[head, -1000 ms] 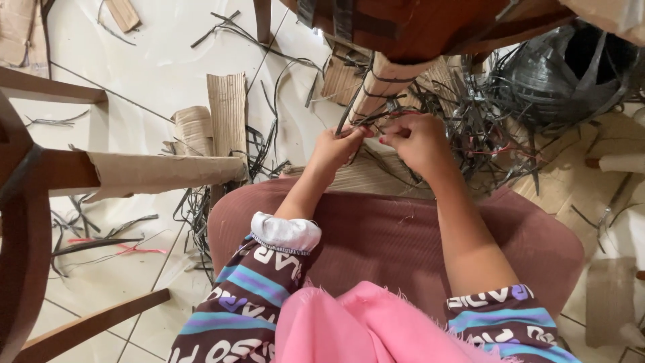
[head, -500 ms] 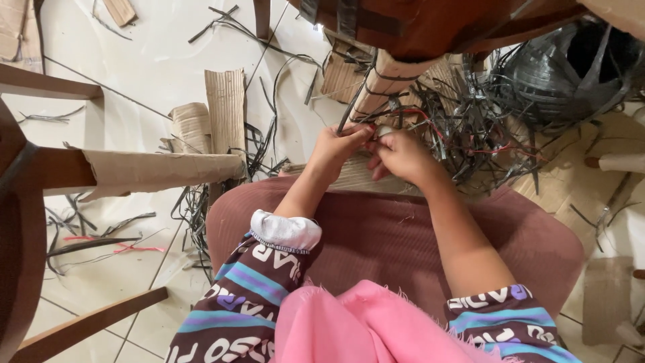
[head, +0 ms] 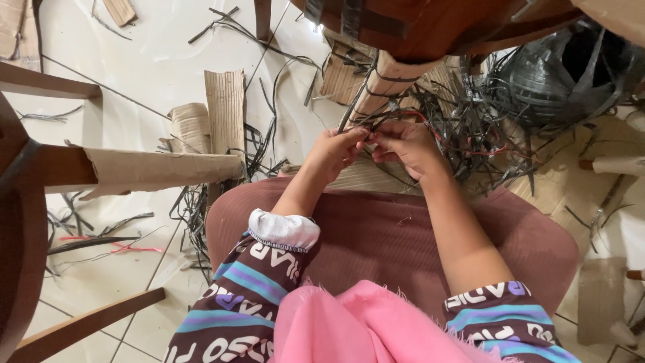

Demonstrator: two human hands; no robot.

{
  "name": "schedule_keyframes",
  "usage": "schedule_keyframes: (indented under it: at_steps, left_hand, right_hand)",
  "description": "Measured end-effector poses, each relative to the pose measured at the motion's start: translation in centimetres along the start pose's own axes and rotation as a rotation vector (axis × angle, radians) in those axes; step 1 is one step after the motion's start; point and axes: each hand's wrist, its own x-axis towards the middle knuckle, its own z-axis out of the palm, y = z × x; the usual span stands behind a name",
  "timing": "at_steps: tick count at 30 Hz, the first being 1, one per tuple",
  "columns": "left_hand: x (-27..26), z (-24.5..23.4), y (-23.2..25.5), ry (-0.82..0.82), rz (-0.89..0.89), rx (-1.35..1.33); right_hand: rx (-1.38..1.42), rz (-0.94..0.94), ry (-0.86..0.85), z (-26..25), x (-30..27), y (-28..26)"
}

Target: Wrapping a wooden chair leg with dark synthetic strips for repair or decoration

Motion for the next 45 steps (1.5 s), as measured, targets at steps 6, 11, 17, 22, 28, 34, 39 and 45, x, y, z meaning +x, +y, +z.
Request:
schedule_keyframes:
  at_steps: [6, 11, 17, 22, 28, 34, 39, 45]
  left_hand:
    - [-0.2, 0.1, 0.0, 0.021, 0.010, 0.030]
    - [0.3, 0.3, -0.5, 0.040, 0.046, 0.058]
    - [0.3, 0.4, -0.6, 0.057, 0.104, 0.101]
    - [2.2, -0.1, -2.1, 0.066, 0.131, 0.135]
    - [2.5, -0.2, -2.6, 0.082, 0.142, 0.172]
    - [3.4, -0.5, -2.8, 0.084, 0.142, 0.235]
    - [2.0, -0.5, -1.7, 0.151, 0.178, 0.442]
    - [1.6, -0.5, -1.2, 0.247, 0.206, 0.617]
  right_hand:
    - [-0.031, -0.108, 0.042, -1.5, 1.9, 2.1]
    - [-0.077, -0.154, 0.069, -0.8, 1.2, 1.1]
    - [-0.094, -0.201, 0.069, -0.5, 1.1, 1.0]
    - [-0.213, -0.300, 0.033, 0.2, 0.1, -0.1]
    - [-0.169, -0.220, 0.098, 1.0, 0.1, -0.3]
    - [-0.053, -0.121, 0.129, 1.8, -0.1, -0.8]
    - [-0.046, -0.114, 0.201, 2.7, -0.9, -1.6]
    - [-0.345, -0.206, 0.310, 3.4, -0.2, -1.1]
